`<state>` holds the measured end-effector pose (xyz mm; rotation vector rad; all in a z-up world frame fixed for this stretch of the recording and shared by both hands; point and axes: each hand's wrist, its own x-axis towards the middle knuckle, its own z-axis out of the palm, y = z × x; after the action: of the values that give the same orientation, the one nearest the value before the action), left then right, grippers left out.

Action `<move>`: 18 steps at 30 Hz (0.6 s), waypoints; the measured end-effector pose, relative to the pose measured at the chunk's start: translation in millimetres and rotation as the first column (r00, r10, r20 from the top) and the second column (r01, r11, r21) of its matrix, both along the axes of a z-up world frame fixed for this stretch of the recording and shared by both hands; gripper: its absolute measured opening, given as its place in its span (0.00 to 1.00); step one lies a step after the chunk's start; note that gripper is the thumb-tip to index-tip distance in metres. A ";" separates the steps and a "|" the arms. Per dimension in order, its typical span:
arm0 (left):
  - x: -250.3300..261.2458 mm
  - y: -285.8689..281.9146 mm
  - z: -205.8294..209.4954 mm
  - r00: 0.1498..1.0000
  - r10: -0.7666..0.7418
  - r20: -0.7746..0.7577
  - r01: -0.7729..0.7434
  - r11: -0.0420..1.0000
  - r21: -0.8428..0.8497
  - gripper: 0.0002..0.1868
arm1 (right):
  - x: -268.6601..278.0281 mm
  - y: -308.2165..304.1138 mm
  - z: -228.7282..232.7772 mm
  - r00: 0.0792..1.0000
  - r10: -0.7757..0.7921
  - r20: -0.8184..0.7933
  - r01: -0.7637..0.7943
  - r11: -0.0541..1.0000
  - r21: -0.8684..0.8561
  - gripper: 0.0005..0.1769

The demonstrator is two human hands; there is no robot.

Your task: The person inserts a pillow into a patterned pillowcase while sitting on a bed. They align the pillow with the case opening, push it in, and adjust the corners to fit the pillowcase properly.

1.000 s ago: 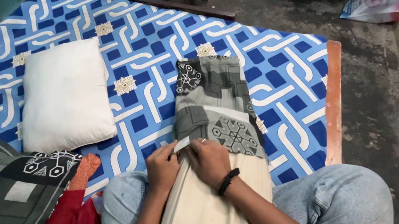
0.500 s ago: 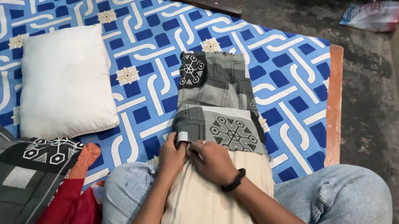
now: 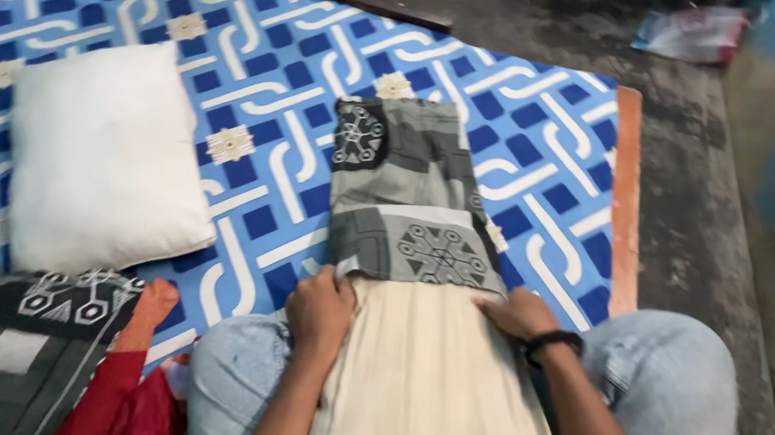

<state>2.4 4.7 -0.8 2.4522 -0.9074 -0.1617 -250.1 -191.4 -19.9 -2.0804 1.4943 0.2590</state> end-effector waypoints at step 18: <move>-63.9 -107.1 70.6 0.585 -0.770 0.255 0.793 0.609 0.022 0.18 | 40.2 50.7 33.1 0.839 0.047 0.542 0.123 0.954 -0.272 0.26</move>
<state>-61.5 -102.4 69.9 1.8162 -2.0313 -0.1170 -209.9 -140.8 13.1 -2.0957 1.2652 -0.5736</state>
